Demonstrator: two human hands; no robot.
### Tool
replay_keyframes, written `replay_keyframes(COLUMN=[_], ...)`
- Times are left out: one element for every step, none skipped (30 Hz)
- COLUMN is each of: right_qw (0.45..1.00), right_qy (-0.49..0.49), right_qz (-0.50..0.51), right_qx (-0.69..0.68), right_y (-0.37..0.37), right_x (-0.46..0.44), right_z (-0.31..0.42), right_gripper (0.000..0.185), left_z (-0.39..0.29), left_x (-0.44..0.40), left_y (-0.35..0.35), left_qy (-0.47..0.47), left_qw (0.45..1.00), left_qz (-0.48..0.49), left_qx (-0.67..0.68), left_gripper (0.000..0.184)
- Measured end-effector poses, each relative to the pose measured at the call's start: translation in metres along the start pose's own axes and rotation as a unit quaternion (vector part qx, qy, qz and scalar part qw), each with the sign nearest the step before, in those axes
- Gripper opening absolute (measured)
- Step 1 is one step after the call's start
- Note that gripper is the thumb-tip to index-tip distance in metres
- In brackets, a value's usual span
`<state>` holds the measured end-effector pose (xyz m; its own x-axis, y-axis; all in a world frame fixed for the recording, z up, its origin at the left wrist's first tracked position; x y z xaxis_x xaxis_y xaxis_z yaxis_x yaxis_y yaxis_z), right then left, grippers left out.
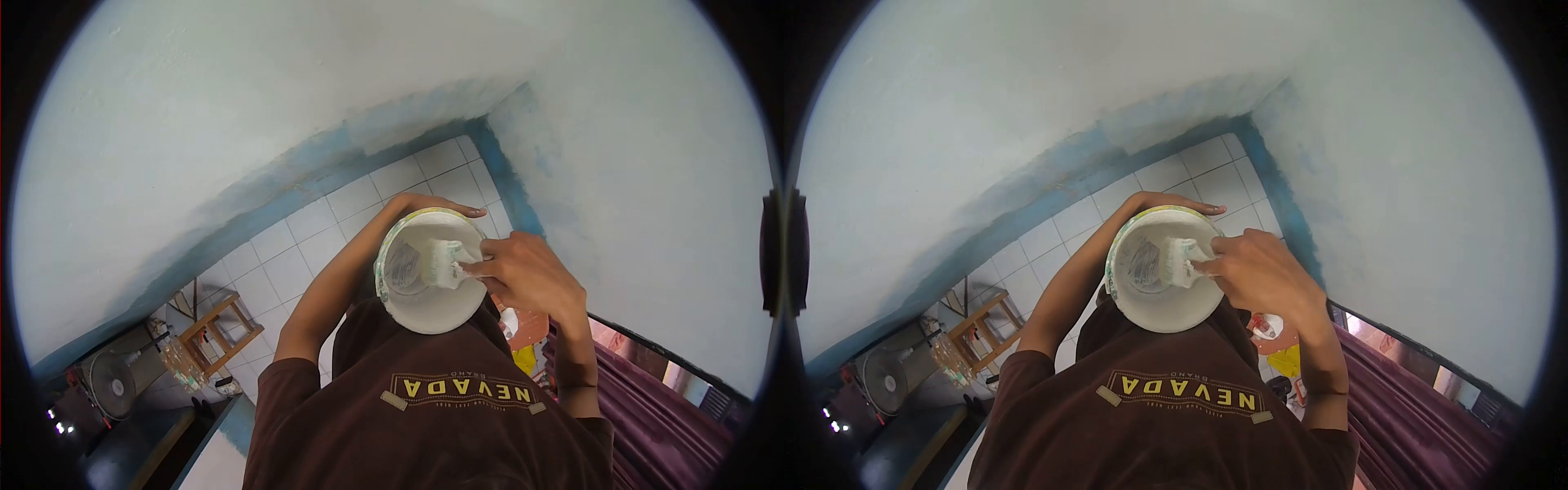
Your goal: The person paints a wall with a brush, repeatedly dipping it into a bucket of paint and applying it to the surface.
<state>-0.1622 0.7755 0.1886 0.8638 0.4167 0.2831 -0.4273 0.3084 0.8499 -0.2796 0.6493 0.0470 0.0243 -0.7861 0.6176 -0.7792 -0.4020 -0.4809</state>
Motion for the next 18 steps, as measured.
replay_keyframes(right_qw=[1.000,0.999,0.995,0.995,0.991,0.986,0.986,0.983,0.980,0.980,0.983,0.984,0.983,0.984,0.985,0.985,0.991,0.995], right_qy=[-0.003,0.002,0.007,0.004,0.006,0.008,0.005,-0.006,-0.017,-0.016,0.016,0.050,0.053,0.049,0.043,0.044,0.021,-0.003], right_qz=[0.001,0.007,0.012,0.015,0.024,0.033,0.036,0.045,0.056,0.058,0.047,0.036,0.037,0.040,0.045,0.047,0.020,-0.006], right_qx=[0.005,0.053,0.102,0.103,0.132,0.161,0.162,0.176,0.189,0.191,0.179,0.168,0.171,0.168,0.161,0.161,0.133,0.103], right_y=[-0.001,-0.004,-0.007,-0.013,-0.021,-0.028,-0.037,-0.046,-0.054,-0.063,-0.071,-0.074,-0.071,-0.066,-0.063,-0.057,-0.049,-0.044], right_x=[-0.004,-0.008,-0.013,-0.017,-0.020,-0.025,-0.031,-0.037,-0.042,-0.045,-0.045,-0.045,-0.045,-0.045,-0.043,-0.042,-0.042,-0.042], right_z=[0.009,0.014,0.021,0.027,0.028,0.030,0.034,0.038,0.041,0.045,0.051,0.056,0.056,0.057,0.059,0.057,0.052,0.050], right_gripper=[0.043,0.043,0.042,0.042,0.036,0.029,0.029,0.023,0.017,0.017,0.010,0.004,0.004,0.004,0.003,0.003,0.004,0.005], left_z=[0.008,0.010,0.014,0.014,0.017,0.018,0.024,0.020,0.015,0.011,0.011,0.011,0.011,0.010,0.010,0.010,0.010,0.010], left_x=[0.002,-0.001,-0.001,-0.007,-0.013,-0.017,-0.017,-0.009,-0.003,0.004,0.004,0.003,0.003,0.003,0.002,0.001,0.000,-0.001], left_y=[-0.001,0.005,0.007,0.010,0.005,0.007,0.007,0.004,0.003,0.003,0.004,0.004,0.004,0.004,0.004,0.003,0.003,0.003], left_qy=[0.001,0.005,0.008,0.013,0.018,0.023,0.027,0.027,0.025,0.021,0.019,0.017,0.014,0.011,0.012,0.013,0.013,0.015], left_qw=[1.000,0.999,0.997,0.996,0.993,0.990,0.986,0.986,0.987,0.987,0.988,0.987,0.986,0.985,0.984,0.983,0.981,0.980], left_qz=[0.023,0.047,0.070,0.093,0.115,0.138,0.161,0.165,0.148,0.129,0.128,0.131,0.135,0.139,0.146,0.152,0.157,0.163], left_qx=[-0.003,-0.005,-0.007,-0.009,-0.011,-0.014,-0.016,-0.013,-0.051,-0.091,-0.089,-0.092,-0.096,-0.100,-0.103,-0.107,-0.112,-0.117], left_gripper=[0.057,0.060,0.062,0.064,0.067,0.069,0.071,0.071,0.072,0.073,0.073,0.071,0.069,0.068,0.066,0.064,0.062,0.061])
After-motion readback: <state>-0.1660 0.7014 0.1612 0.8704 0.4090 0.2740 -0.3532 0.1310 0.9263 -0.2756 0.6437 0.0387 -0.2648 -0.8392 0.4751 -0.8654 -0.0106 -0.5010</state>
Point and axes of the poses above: each hand's wrist, its own x-axis away from the middle knuckle, its own y-axis out of the back of the hand, z = x × y, the point moved 2 cm from there along -x, towards the middle knuckle, and after that the axes turned 5 degrees about -y, right-handed, at the moved point
